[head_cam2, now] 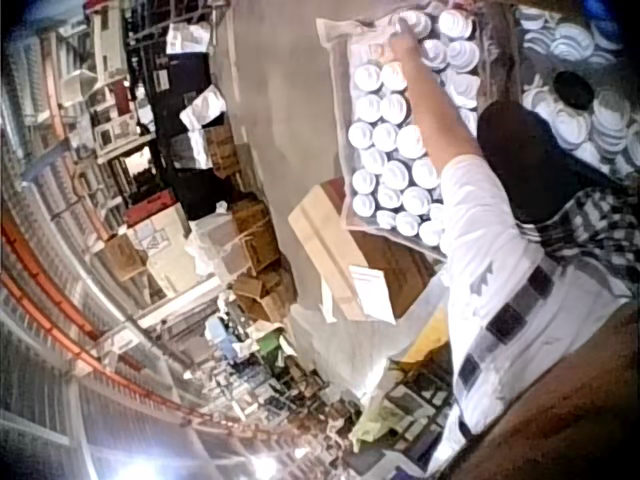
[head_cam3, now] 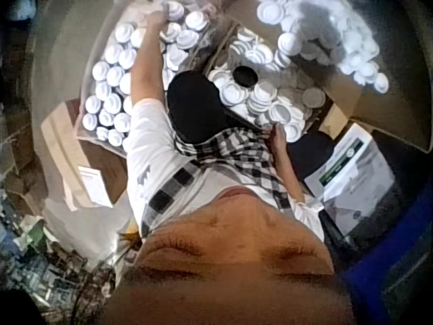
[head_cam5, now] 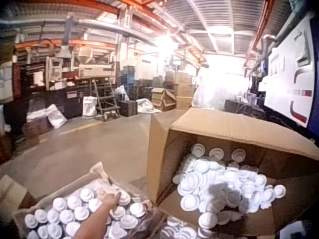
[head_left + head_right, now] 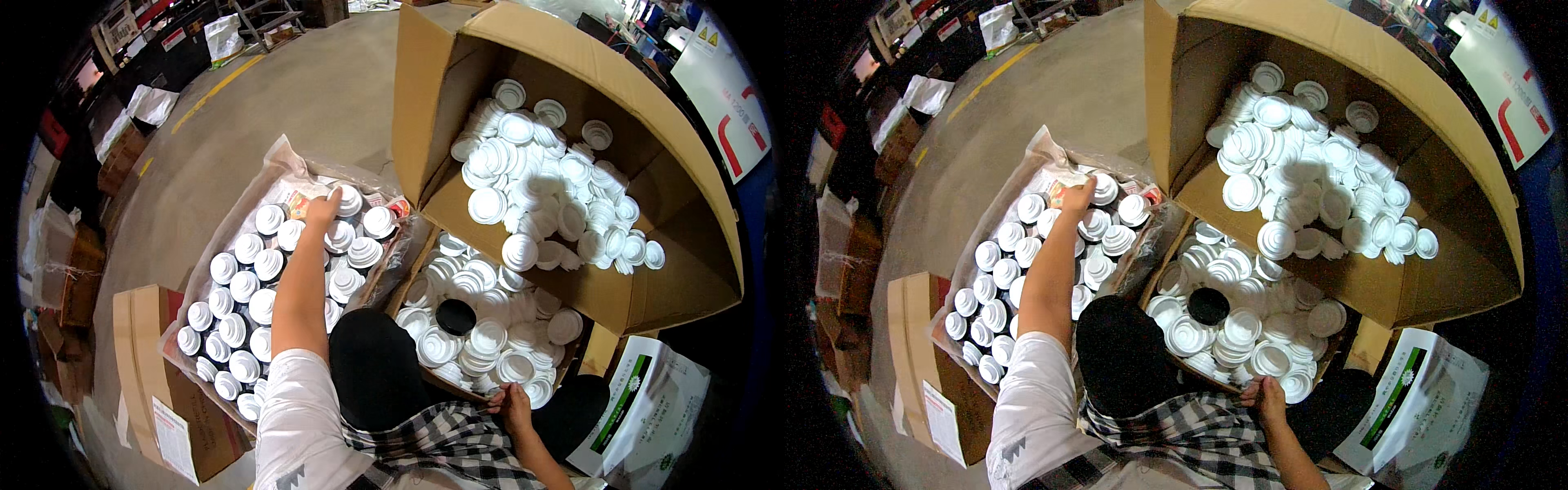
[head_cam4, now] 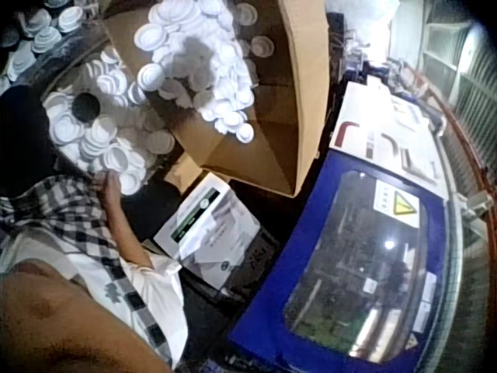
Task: The person sits on the floor and repeatedly picks up black and white plastic caps, presses them together, and places the assembled units into a nearby box. The person handles the caps one at a time throughout the clip.
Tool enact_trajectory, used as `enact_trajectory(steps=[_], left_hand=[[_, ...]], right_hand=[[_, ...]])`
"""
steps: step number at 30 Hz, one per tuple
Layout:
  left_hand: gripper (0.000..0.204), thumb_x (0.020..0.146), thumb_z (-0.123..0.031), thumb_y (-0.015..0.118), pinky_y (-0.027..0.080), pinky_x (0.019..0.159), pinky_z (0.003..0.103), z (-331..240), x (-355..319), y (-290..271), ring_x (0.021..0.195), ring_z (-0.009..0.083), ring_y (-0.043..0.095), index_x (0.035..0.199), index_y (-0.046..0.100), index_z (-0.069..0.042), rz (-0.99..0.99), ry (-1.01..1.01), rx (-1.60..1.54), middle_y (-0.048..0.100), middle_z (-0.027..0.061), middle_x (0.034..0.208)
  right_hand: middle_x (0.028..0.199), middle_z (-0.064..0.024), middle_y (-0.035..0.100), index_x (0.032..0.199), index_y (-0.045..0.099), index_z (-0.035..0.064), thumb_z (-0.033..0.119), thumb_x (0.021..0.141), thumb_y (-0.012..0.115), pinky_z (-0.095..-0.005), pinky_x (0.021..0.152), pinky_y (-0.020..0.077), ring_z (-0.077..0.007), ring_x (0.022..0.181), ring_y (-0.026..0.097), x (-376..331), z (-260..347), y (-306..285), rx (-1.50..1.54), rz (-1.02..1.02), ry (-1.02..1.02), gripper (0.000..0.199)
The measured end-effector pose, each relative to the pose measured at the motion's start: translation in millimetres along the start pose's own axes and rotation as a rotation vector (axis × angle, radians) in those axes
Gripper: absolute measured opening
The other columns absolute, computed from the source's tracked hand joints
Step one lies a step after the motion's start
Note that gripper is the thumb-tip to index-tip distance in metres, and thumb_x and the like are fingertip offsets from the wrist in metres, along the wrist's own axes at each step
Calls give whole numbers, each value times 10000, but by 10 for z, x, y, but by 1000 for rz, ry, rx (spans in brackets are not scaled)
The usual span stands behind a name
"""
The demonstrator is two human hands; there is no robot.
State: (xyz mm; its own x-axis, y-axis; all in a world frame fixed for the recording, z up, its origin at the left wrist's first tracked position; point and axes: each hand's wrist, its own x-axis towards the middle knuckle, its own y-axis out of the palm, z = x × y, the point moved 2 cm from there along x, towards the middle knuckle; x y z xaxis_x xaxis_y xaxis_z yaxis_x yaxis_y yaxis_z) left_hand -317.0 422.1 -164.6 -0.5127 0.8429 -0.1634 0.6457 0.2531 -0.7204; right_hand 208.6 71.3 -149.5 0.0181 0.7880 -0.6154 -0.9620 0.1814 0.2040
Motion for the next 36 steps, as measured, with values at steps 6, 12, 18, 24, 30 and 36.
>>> enact_trajectory(steps=[6, 12, 18, 24, 30, 36], left_hand=[[632, 840, -517, 451, 409, 909, 410, -78, 21, 311, 1115, 370, 501, 1227, 501, -20, 53, 73, 211, 532, 236, 1182], [449, 773, -269, 632, 440, 868, 399, -132, -104, 291, 998, 376, 547, 1149, 559, -34, -87, 517, 36, 587, 216, 1052], [621, 789, -235, 591, 335, 996, 446, -44, -423, 348, 1210, 388, 382, 1350, 344, -133, -43, 525, 421, 368, 213, 1341], [543, 783, -211, 622, 362, 923, 452, -734, -924, -30, 1089, 402, 456, 1251, 430, -14, -442, 726, 126, 505, 229, 1170], [349, 822, -311, 613, 482, 719, 388, -1510, -2279, 339, 800, 308, 625, 1005, 600, -14, 520, 761, 213, 642, 178, 873], [685, 732, -582, 600, 479, 799, 419, -1713, -3002, 738, 923, 343, 599, 1108, 527, -13, 601, 679, 798, 619, 194, 989]], right_hand=[[701, -76, 581, 1010, 491, 43, 431, 922, 439, -339, 542, 510, -206, 617, 590, 4, -2, -12, 0, -19, 41, 401], [719, -80, 579, 1035, 493, 15, 389, 942, 418, -323, 555, 511, -197, 644, 595, -21, 25, 2, 48, 3, 54, 393], [837, -71, 602, 1048, 509, 31, 320, 947, 442, -276, 554, 490, -159, 709, 595, -74, 291, 227, -207, 106, 102, 313], [832, -85, 613, 981, 569, 25, 245, 848, 602, -297, 617, 467, -171, 691, 585, 284, 816, 712, -702, 167, -493, 259], [934, -136, 606, 989, 581, 54, 223, 821, 609, -363, 703, 458, -285, 827, 584, 1129, 1456, 824, -779, -344, -1028, 240], [1185, -224, 478, 1018, 607, 75, 381, 695, 692, -550, 909, 317, -408, 1142, 388, 1764, 2096, 617, -1169, -731, -1231, 453]])
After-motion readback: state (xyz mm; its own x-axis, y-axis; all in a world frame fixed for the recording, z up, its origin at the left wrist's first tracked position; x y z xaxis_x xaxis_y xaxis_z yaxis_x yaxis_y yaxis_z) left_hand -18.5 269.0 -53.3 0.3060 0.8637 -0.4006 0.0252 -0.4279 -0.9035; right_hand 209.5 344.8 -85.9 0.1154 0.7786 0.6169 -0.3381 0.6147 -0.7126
